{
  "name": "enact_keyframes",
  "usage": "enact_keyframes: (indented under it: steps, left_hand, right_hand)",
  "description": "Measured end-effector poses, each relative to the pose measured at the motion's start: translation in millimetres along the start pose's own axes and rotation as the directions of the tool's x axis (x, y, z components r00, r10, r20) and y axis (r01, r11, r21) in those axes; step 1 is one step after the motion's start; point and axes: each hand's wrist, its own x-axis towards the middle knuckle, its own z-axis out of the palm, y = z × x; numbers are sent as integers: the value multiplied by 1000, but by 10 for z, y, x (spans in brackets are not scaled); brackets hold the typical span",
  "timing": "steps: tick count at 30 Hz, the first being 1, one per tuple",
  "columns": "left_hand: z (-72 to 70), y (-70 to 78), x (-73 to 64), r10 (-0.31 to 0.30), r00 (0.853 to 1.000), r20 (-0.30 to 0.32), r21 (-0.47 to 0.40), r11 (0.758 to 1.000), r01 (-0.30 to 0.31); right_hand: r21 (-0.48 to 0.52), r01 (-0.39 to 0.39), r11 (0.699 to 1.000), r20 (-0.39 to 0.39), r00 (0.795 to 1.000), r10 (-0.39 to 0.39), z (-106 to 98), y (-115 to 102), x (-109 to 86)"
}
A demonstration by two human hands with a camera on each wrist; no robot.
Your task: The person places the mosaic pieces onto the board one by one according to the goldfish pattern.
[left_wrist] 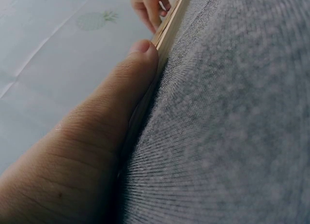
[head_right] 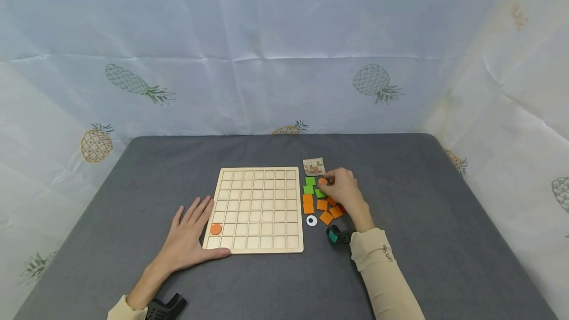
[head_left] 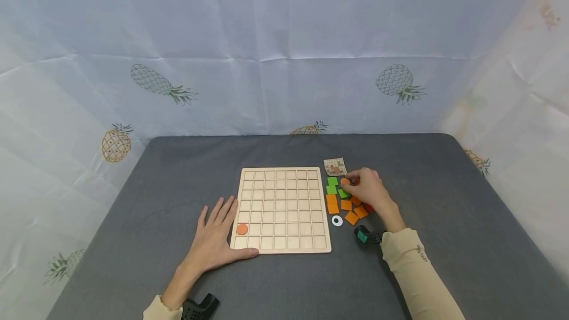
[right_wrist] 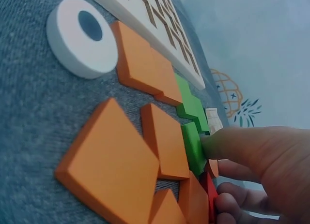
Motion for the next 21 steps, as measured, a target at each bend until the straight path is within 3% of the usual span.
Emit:
enact_keyframes:
  steps: [12,21]
  left_hand:
    - [-3,0,7,1,1000,-1,1,1000,-1]
    - [-10,5,8,-5,1000,3,-2,1000,5]
  right_hand:
    - [21,50,999,-58,997,-49,26,24,5]
    - [8,33,999,-62,998,-33,42,33,13]
